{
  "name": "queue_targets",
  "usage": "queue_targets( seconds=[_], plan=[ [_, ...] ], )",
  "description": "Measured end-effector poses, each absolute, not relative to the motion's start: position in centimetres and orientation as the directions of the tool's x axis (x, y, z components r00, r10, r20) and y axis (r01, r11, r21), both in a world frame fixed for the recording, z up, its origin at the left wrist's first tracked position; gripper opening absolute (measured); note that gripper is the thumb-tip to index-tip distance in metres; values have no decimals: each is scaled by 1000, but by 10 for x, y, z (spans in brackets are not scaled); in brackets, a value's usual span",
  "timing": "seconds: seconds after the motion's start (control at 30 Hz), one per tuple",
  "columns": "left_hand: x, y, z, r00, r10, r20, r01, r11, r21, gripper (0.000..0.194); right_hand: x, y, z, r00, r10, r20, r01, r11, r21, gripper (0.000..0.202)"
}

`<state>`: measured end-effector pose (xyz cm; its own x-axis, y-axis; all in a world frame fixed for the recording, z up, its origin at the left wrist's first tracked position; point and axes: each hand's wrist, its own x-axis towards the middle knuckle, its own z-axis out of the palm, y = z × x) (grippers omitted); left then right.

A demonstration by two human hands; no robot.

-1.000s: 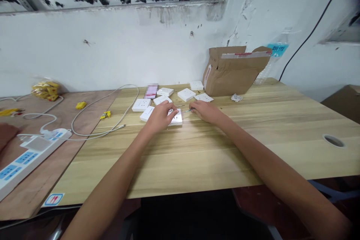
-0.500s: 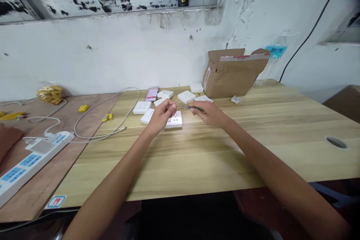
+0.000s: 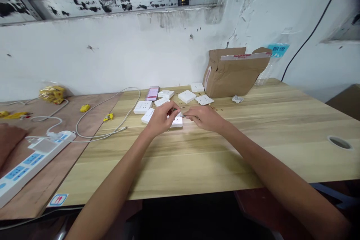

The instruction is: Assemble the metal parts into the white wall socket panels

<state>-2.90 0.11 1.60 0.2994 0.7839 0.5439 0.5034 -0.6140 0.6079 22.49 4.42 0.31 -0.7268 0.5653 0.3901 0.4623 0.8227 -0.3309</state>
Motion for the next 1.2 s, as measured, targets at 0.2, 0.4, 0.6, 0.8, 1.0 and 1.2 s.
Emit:
queue_targets(
  seconds=[0.2,0.4,0.6,0.8,1.0,1.2],
  plan=[
    [-39,10,12,358,872,333,293,-443,847,34,221,33,12,-802,432,412,281,882,-378,38],
    [-30,11,0,303,900,314,168,-375,912,43,224,39,12,-597,597,536,415,802,-430,32],
    [-16,-3,1,299,744,598,626,-625,466,31,224,41,5,-565,682,465,638,718,-278,33],
    [-26,0,14,323,757,568,542,-640,544,26,229,40,9,-722,567,397,510,823,-249,40],
    [-32,9,10,379,894,240,99,-297,950,37,229,41,16,-732,505,457,300,842,-448,38],
    [-16,8,-4,173,930,325,94,-344,934,35,220,37,13,-528,696,486,500,717,-485,31]
  ],
)
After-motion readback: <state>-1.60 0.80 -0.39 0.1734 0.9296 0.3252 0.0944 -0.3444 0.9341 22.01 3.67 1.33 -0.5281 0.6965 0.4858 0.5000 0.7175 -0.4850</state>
